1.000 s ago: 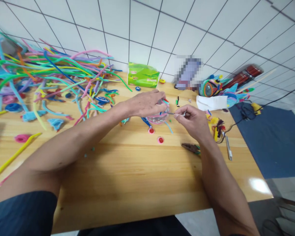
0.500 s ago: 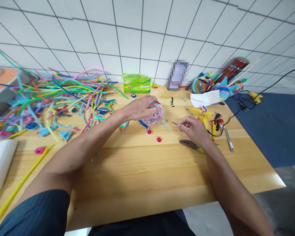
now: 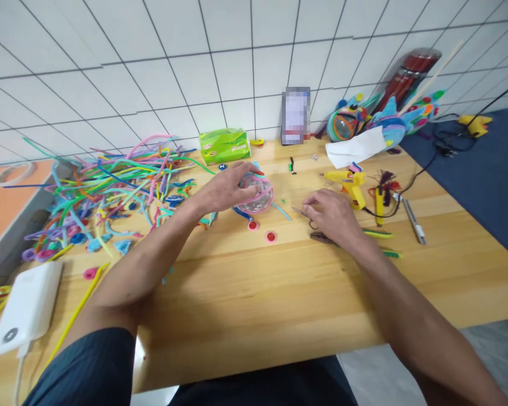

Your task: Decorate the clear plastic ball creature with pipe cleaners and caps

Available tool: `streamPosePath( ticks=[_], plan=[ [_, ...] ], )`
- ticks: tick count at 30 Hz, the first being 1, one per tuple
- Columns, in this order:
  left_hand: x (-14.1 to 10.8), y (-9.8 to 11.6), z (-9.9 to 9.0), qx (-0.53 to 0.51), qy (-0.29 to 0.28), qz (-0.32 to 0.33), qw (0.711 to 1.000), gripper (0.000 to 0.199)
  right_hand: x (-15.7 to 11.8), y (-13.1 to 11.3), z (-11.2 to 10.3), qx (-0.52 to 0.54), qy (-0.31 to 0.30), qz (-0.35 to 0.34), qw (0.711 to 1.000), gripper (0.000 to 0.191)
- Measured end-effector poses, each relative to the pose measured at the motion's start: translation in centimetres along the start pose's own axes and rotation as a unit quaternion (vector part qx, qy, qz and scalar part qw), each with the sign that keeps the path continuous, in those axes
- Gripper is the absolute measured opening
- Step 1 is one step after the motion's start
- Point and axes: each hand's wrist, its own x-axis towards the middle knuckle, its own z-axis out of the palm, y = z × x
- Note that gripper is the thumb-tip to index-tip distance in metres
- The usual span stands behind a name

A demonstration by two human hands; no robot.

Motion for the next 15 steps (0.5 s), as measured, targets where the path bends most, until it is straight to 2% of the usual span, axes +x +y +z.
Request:
streamPosePath(
  ticks=[5,15],
  plan=[
    [-0.11,0.42,-0.22,0.000,-0.004,0.004,1.000,0.051,-0.18,-0.55,-0.02,0.042,0.027,-0.008,0.999,0.010],
    [0.15,0.29,-0.10,0.003,-0.004,-0.004,1.000,0.048,-0.28,-0.59,0.49,0.042,0.027,-0.014,0.999,0.008]
  ],
)
